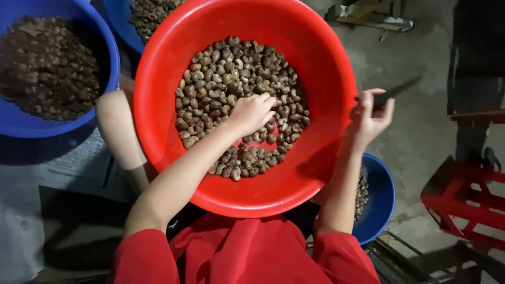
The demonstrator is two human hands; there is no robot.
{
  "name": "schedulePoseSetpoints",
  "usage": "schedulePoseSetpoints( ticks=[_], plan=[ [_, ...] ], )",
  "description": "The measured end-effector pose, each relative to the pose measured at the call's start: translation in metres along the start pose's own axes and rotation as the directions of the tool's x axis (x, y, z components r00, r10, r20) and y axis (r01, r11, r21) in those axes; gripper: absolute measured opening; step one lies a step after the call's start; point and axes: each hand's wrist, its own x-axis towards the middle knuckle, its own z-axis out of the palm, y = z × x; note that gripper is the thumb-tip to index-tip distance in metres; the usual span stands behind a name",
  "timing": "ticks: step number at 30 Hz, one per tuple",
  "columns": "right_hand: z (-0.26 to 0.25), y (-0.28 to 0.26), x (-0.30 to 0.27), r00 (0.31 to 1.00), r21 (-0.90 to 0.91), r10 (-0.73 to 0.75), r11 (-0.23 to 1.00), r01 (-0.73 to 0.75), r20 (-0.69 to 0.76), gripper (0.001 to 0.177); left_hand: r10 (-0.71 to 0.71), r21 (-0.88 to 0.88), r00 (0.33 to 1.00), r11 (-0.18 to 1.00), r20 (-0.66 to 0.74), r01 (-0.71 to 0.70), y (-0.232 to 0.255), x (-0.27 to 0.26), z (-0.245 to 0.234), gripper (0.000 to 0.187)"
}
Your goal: Peeling the outer skin of nuts one by one using a small knife.
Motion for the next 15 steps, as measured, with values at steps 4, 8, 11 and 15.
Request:
schedulePoseSetpoints(
  ticks=[4,8,11,15],
  plan=[
    [-0.047,0.035,0.022,0.995,-0.146,-0.092,0.985,0.087,-0.028,0.026,0.008,0.111,1.0,0.994,-0.004,-0.007,-0.013,0.01,0.06,0.029],
    [-0.047,0.035,0.019,0.99,-0.213,-0.136,0.969,0.128,-0.024,0.029,0.095,0.27,0.991,0.961,-0.094,-0.066,-0.001,0.035,0.085,0.028],
    [-0.022,0.01,0.016,0.996,-0.109,-0.09,0.99,0.092,0.026,0.021,0.132,0.389,0.983,0.918,-0.131,-0.072,0.002,0.054,0.1,0.016],
    [0.022,-0.034,0.012,0.992,0.046,-0.028,0.999,0.022,0.123,0.009,0.181,0.392,0.978,0.911,-0.106,-0.126,-0.02,0.052,0.118,0.004]
  ],
)
